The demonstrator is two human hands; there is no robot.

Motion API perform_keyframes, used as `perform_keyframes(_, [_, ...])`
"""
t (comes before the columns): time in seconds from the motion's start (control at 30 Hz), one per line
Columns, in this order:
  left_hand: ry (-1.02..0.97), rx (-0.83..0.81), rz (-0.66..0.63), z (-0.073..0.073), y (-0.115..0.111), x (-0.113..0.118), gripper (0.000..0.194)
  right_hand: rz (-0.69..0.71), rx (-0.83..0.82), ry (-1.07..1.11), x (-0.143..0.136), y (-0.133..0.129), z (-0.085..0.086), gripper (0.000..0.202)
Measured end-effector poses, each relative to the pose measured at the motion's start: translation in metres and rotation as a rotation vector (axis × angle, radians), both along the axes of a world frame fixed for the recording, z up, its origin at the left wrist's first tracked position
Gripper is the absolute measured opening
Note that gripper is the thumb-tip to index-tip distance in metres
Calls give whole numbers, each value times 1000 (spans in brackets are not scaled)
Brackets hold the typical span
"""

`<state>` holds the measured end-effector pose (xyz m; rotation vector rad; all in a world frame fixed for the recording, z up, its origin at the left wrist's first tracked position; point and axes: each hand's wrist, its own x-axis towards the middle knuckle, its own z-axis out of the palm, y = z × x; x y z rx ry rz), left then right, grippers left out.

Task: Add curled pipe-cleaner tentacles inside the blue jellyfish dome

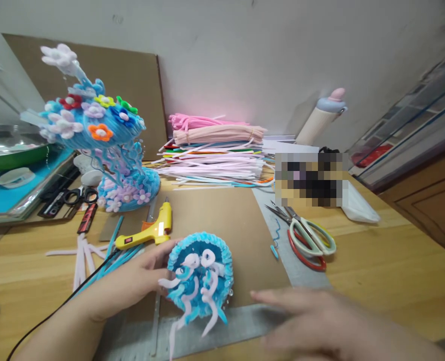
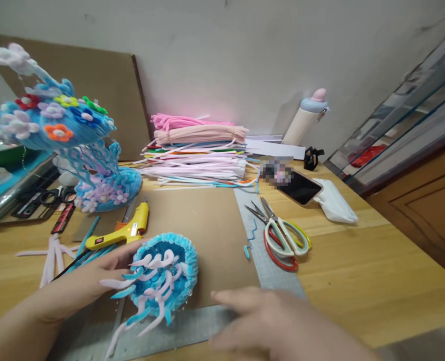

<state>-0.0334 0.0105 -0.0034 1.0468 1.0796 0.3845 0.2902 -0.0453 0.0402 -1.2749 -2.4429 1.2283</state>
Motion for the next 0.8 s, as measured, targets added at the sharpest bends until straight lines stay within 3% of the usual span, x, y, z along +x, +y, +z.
perform_keyframes(0.1, [15, 18, -10, 2, -3, 1, 66, -292, 226, -165, 21, 31, -13, 29])
perform_keyframes(0.2, [86, 47, -18, 9, -6, 5, 60, -617, 299, -621, 26, 70, -28, 32])
perform_keyframes(0.33, [158, 28, 25, 15, -12, 12, 65, -634, 261, -759, 15, 93, -43, 33])
perform_keyframes(0.57, [-93, -66, 13, -1, -21, 18, 70, -518, 333, -676, -1, 81, -54, 16])
perform_keyframes(0.67, [-53, 19, 4, -4, -22, 13, 71, -521, 356, -618, -1, 79, -54, 17])
perform_keyframes(0.8, [140, 212, 49, 3, -15, -6, 69, -515, 363, -468, -5, 79, -42, 16])
